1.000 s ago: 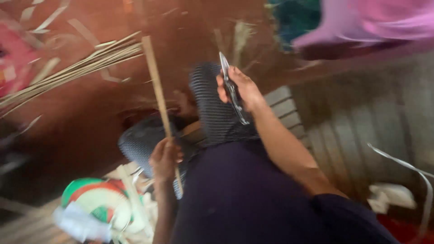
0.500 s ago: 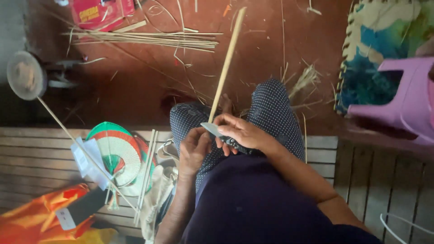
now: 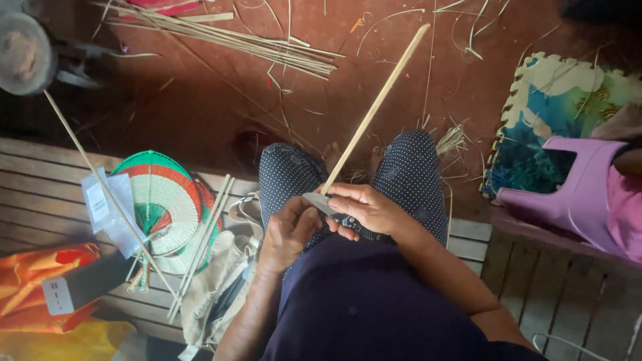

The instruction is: Using a small hand knife to shave and smooth a long bamboo strip for craft assembly.

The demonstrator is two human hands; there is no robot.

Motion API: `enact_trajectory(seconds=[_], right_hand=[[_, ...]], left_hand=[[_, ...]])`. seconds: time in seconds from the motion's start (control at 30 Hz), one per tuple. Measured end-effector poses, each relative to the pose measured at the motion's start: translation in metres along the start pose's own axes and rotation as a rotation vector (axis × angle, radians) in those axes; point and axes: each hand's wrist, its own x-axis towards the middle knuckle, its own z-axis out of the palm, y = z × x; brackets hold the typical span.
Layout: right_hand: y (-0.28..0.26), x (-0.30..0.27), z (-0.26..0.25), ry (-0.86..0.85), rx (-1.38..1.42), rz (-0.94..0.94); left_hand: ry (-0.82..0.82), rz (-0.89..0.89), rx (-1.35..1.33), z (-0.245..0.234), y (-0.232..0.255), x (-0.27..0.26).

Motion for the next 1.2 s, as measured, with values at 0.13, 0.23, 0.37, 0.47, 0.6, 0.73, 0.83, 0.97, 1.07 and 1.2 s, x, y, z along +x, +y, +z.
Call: enact_trajectory(seconds=[0.13, 0.23, 0.37, 0.47, 0.6, 0.73, 0.83, 0.97, 1.07, 1.2], right_hand=[[-0.003, -0.001, 0.003, 0.045, 0.002, -0.004], [-0.005, -0.004, -0.005, 0.12, 0.045, -0.029], [-0.03, -0.008, -0.01, 0.193, 0.047, -0.02], [-0.036, -0.014, -0.021, 0.299, 0.003, -0.001], [-0.051, -0.023, -0.063, 0.436, 0.006, -0.028], [-0.07, -0.021, -0.085, 0.39, -0.033, -0.082], [-0.078, -0.015, -0.099, 0.365, -0.093, -0.101], [-0.067, -0.01, -0.123, 0.358, -0.118, -0.127], [-0.068, -0.005, -0.122, 0.368, -0.092, -0.155], [-0.093, -0.013, -0.119, 0.569, -0.041, -0.136]], left_hand=[[-0.006, -0.053, 0.013, 0.001, -0.011, -0.008], [-0.02, -0.085, 0.027, -0.002, -0.007, -0.015], [-0.01, -0.122, -0.039, 0.001, -0.015, -0.024], [-0.033, -0.163, -0.085, 0.002, -0.011, -0.023], [-0.051, -0.187, -0.087, 0.003, -0.018, -0.016], [-0.065, -0.119, -0.022, 0.004, -0.013, -0.005], [-0.068, -0.049, 0.02, 0.002, -0.012, 0.006], [-0.074, 0.034, 0.059, 0.0, -0.011, 0.013], [-0.096, 0.062, 0.088, -0.007, -0.009, 0.02], [-0.131, 0.077, 0.175, -0.023, -0.011, 0.019]])
